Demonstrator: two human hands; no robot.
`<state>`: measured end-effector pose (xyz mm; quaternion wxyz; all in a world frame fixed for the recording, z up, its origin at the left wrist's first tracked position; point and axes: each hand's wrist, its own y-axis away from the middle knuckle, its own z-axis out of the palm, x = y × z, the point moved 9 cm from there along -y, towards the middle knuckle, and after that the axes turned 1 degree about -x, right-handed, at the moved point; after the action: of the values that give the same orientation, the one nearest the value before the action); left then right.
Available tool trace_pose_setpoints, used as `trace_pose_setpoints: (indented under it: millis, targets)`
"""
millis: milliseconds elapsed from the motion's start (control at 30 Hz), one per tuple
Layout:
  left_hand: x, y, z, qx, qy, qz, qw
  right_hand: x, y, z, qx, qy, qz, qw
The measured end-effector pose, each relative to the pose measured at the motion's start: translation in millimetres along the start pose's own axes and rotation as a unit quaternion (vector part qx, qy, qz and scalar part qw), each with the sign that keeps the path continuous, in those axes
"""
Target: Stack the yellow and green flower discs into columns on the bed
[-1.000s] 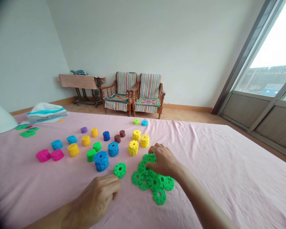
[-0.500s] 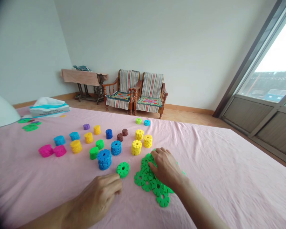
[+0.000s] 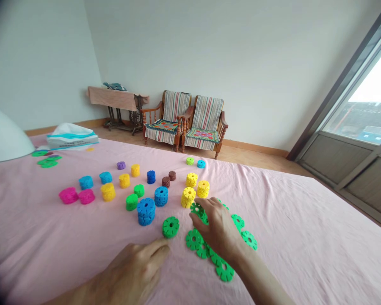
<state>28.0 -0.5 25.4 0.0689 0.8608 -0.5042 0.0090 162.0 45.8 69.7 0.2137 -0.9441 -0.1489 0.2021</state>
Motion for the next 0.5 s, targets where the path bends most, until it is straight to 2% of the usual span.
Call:
trace_pose_setpoints:
  millis: [100,200,333,500]
  targets:
    - [-10.4,2.3,-3.0,0.013,-0.003,-0.047,0.999,-31.7,-2.9,5.4,-0.003,-0.046,-0.05,0.998]
    - [-19.8,5.5,-3.0,0.019,0.004,-0.083,0.996,-52.6,-1.5,16.1,-0.019,-0.033,-0.084,0.996]
    - [-21.7,6.5,0.0,0.036,-0.003,-0.072,0.997,-60.5,1.0,29.4,-0.041,-0.01,-0.09,0.995]
    - [-17.4,4.4,-0.2,0.058,-0.016,-0.047,0.997,-63.1,0.3,36.1,-0.066,-0.013,-0.086,0.994]
